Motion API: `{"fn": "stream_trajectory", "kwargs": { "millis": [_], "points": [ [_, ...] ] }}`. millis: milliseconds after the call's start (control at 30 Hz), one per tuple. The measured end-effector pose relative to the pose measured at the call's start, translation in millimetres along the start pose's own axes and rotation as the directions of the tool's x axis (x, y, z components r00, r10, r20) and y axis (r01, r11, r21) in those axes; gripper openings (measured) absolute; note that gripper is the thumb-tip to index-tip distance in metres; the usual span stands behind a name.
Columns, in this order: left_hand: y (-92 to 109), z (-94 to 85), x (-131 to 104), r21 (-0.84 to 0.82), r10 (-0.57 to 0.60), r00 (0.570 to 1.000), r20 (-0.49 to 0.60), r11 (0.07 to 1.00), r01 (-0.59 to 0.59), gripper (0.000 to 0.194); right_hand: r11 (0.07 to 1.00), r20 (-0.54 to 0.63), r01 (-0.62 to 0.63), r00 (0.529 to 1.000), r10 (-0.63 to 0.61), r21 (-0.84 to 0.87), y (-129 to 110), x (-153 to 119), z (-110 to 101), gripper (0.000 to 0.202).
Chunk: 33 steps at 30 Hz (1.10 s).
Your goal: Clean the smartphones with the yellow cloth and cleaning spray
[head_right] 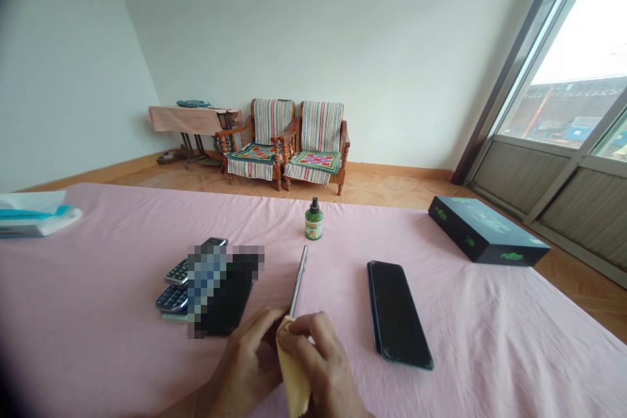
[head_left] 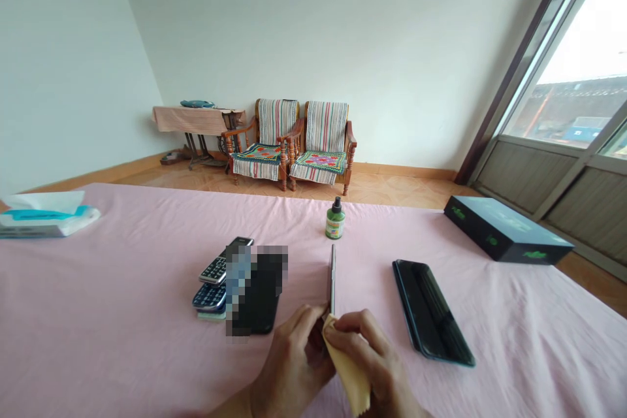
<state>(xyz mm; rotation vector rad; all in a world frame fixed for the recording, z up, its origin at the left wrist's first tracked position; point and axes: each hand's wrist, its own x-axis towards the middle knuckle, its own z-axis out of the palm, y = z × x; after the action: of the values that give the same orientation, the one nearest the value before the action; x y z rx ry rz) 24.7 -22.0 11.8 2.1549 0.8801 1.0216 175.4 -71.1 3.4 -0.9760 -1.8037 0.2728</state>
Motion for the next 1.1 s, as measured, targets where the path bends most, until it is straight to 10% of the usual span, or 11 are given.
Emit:
{"fn": "stream_trajectory", "kwargs": {
  "millis": [467,800,1100],
  "points": [
    [-6,3.6,1,0.018,0.021,0.999,-0.026,1.0,-0.021,0.018,1.0,-0.008,0.014,1.0,-0.014,0.003,0,14,5,0.041],
    [-26,6.2,-10,0.309,0.229,0.966,-0.121,0.933,-0.182,0.037,0.965,-0.233,-0.238,0.95,0.207,-0.112,60,67,0,0.029],
    [-25,4.5,-10,0.319,0.233,0.969,-0.084,0.927,-0.196,0.054,0.864,-0.3,-0.5,0.835,0.461,-0.065,64,92,-6,0.027]
  ]
}}
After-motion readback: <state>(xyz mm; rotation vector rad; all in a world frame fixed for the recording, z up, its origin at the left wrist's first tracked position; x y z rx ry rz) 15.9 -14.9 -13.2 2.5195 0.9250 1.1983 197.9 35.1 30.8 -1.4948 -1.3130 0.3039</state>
